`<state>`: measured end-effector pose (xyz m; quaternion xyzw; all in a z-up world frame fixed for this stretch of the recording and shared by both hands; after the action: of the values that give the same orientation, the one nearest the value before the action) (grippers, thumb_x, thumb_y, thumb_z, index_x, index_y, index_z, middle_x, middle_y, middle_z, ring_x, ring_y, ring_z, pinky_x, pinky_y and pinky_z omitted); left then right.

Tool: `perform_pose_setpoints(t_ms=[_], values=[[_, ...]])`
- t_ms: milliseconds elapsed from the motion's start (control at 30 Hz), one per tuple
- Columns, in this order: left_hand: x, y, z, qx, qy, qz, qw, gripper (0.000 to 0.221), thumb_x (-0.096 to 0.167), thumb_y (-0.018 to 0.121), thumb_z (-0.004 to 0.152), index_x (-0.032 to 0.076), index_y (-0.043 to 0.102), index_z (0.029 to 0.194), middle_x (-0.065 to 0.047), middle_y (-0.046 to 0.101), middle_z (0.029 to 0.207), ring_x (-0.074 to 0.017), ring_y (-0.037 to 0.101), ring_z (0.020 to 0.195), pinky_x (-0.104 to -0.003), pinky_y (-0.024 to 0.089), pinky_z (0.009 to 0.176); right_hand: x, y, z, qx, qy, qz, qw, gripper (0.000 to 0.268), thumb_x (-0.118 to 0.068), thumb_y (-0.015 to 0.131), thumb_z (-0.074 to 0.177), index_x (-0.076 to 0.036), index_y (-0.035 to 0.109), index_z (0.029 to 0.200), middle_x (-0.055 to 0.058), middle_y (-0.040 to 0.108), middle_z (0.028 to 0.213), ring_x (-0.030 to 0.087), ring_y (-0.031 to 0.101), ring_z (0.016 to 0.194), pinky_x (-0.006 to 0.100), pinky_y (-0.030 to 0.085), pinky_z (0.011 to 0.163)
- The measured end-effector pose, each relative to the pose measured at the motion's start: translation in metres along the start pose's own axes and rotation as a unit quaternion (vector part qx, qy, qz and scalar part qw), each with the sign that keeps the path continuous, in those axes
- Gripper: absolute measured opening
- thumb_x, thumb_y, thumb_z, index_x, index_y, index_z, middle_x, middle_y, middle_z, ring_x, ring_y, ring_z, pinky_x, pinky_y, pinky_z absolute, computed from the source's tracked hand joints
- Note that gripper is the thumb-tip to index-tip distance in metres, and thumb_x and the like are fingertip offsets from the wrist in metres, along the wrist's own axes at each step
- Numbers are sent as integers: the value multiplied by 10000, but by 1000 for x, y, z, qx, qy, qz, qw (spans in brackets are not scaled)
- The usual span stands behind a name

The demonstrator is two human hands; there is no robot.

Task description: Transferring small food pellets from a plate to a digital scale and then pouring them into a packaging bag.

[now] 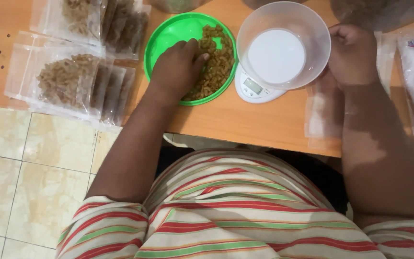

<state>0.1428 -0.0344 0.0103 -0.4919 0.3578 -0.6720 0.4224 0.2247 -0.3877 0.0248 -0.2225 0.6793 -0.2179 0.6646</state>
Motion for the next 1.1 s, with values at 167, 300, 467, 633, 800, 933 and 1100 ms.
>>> perform_pose_setpoints(t_ms=[167, 300, 467, 633, 800, 933, 1100], values=[[-4, -9, 0, -12, -23, -28, 999, 340, 326, 683, 999, 91, 500, 836, -139, 588, 798, -384, 530, 715, -536, 342, 589, -6, -2, -6, -4, 39, 37, 999, 131, -145, 609, 938, -166, 737, 919, -64, 640, 756, 82, 576, 565, 275, 471, 470], [3, -23, -5, 64, 40, 26, 997, 354, 321, 789, 944, 77, 586, 789, -133, 554, 742, -394, 542, 636, -542, 357, 546, -2, -5, -5, 9, 46, 30, 998, 114, -190, 647, 918, -203, 758, 937, -118, 674, 814, 8, 552, 730, 230, 485, 614], [89, -55, -40, 167, 196, 63, 964, 160, 263, 717, 927, 114, 689, 876, -134, 585, 865, -384, 516, 685, -536, 342, 549, 3, -3, -1, 11, 44, 84, 995, 150, -122, 598, 881, -145, 740, 922, -27, 607, 678, 75, 542, 555, 266, 451, 436], [152, -38, -78, 146, 274, 75, 947, 199, 392, 675, 1018, 228, 706, 1128, -25, 575, 958, -293, 511, 813, -479, 383, 694, 3, 0, -7, 3, 82, 118, 990, 119, -111, 597, 917, -140, 712, 917, 1, 596, 656, 96, 544, 493, 281, 452, 358], [164, -51, -81, 201, 271, 89, 937, 107, 329, 726, 989, 227, 706, 1013, -16, 572, 897, -284, 510, 771, -441, 389, 689, 1, -2, -3, 4, 52, 109, 993, 153, -91, 592, 884, -126, 737, 918, -15, 619, 689, 85, 541, 539, 277, 440, 389], [163, -39, -79, 186, 275, 102, 938, 138, 337, 695, 995, 210, 716, 1046, -53, 603, 939, -308, 525, 773, -453, 381, 682, 12, -2, 3, 11, 51, 93, 994, 152, -104, 613, 885, -135, 752, 938, -26, 634, 704, 72, 555, 572, 265, 470, 430], [165, -47, -80, 217, 302, 82, 925, 132, 285, 704, 1010, 166, 692, 953, -31, 569, 888, -257, 498, 776, -406, 373, 702, 13, -4, 4, 14, 48, 68, 996, 137, -164, 638, 893, -186, 754, 962, -96, 629, 750, 18, 548, 651, 224, 453, 520]])
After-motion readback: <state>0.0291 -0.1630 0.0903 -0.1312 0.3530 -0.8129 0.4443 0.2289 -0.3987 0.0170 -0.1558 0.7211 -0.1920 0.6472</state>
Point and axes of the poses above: each hand's wrist, its own z-axis towards the middle knuckle, its own y-axis out of the palm, x = y × z, the point moved 10 cm from there along z, towards the middle knuckle
